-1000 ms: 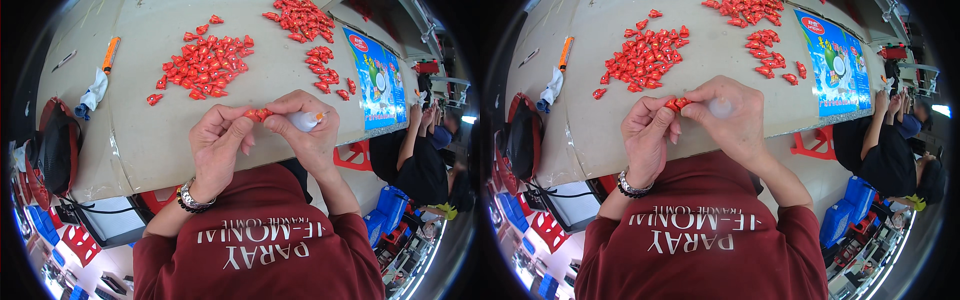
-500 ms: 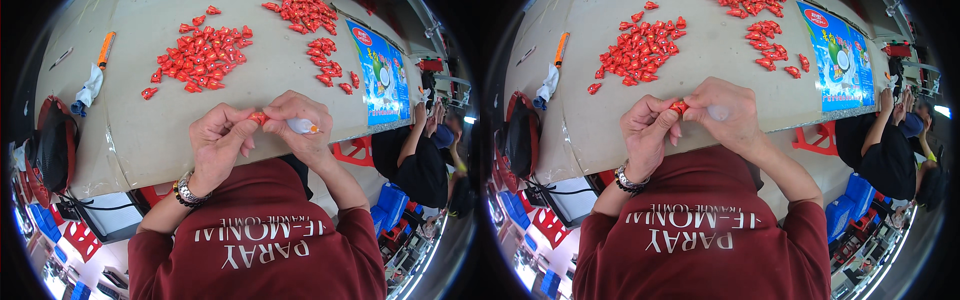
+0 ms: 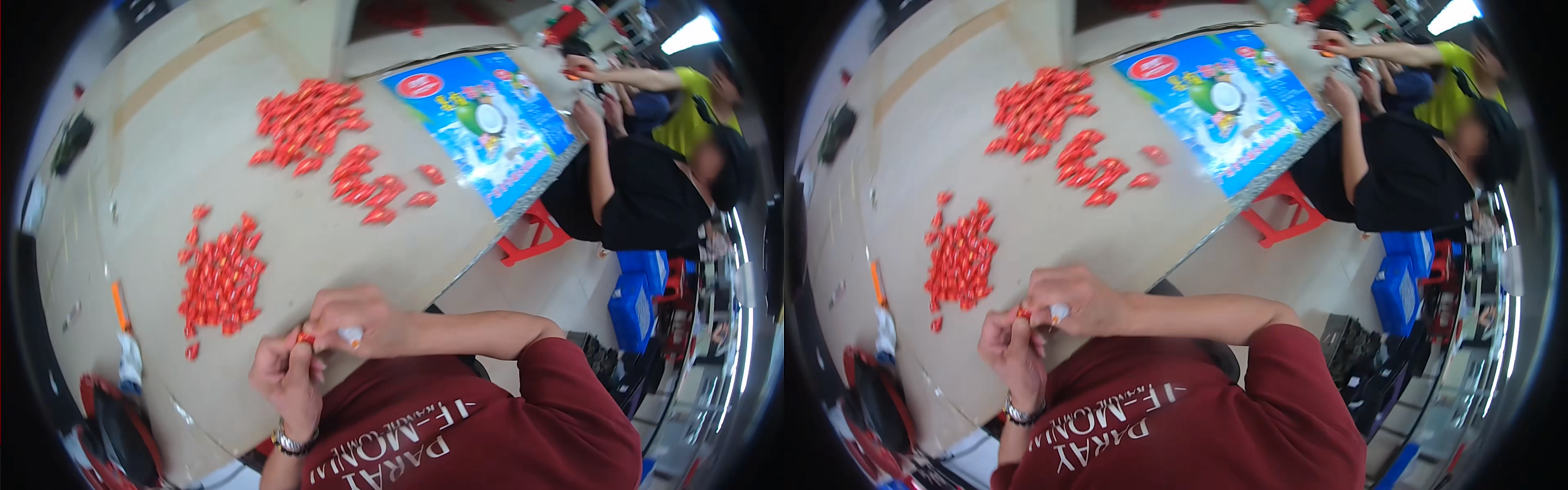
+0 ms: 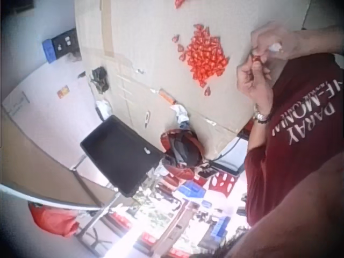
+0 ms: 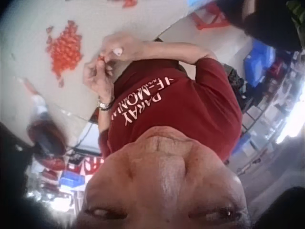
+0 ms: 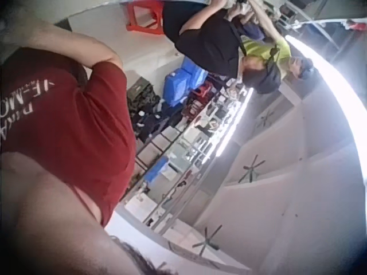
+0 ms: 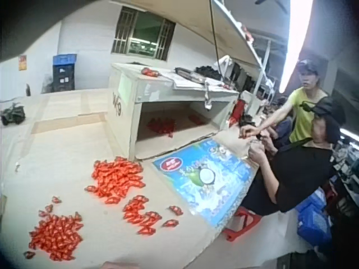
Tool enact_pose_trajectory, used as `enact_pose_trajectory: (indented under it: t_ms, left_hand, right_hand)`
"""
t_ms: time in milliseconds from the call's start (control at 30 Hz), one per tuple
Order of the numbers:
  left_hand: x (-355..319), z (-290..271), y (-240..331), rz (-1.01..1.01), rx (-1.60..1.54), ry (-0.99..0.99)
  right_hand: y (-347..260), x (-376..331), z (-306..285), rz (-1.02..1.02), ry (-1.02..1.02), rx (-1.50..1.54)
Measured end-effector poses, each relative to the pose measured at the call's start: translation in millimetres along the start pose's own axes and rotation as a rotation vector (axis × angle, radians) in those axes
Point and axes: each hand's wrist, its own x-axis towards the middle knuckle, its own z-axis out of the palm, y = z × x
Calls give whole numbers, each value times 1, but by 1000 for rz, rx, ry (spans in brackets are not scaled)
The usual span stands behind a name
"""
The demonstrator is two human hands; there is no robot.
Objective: The person sits at a table and repeatedly picks up small red wrapped candies. They use a small white squeeze bottle to apply a clear liquid into the opening of each candy wrapper. After filling, the person places the candy into a cardboard box. The process is repeated continuously for the duration of the clip.
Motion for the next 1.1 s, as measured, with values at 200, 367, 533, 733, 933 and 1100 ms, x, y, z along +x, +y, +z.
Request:
enact_pose_trajectory:
  t_ms: [200,367,533,733,933,1100]
  left_hand:
    - [3,5,-2,54,58,-53]
    - [4,7,-3,66,63,-31]
    - [4,6,-6,74,65,-19]
    - [4,12,-3,80,96,2]
    - [4,13,-3,87,113,22]
    - [4,16,-1,77,73,8]
  right_hand:
    - [0,-3,-3,14,41,76]
    - [2,-5,0,26,56,126]
    - [1,-5,-1,57,52,120]
    - [1,-4,-1,66,59,139]
    - [-2,-3,-2,59,48,136]
    - [-3,-1,-3,53,48,125]
